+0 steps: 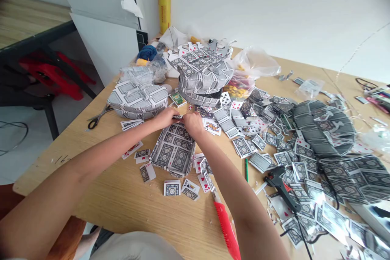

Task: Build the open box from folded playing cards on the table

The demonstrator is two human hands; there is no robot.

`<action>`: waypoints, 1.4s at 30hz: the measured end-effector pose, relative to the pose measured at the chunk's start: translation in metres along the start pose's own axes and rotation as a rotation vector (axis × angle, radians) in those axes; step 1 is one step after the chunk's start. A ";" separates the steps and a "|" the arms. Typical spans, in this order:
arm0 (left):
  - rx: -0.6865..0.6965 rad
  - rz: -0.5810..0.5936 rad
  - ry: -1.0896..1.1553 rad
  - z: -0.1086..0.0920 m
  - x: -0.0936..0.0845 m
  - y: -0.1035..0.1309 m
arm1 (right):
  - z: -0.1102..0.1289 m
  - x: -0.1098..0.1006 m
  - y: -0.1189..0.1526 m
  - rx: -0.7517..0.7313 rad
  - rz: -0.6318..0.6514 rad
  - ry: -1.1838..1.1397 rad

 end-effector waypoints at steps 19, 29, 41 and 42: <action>-0.127 -0.091 0.027 0.000 -0.016 0.009 | -0.001 -0.006 0.010 -0.004 -0.114 -0.111; -0.083 -0.013 -0.016 -0.014 -0.019 0.002 | 0.002 -0.003 0.006 -0.025 -0.089 -0.136; -0.129 0.028 0.011 0.001 -0.018 0.004 | -0.009 -0.016 -0.003 -0.176 -0.116 -0.311; -0.136 0.028 0.017 0.002 -0.017 0.004 | -0.008 -0.017 -0.005 -0.186 -0.110 -0.327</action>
Point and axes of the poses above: each hand's wrist, its own y-axis away from the middle knuckle, its own x-axis out of the palm, z = x × y, the point moved 7 cm from there along -y, towards the middle knuckle, and after that the axes turned 14 degrees about z, right-handed, at the moved point
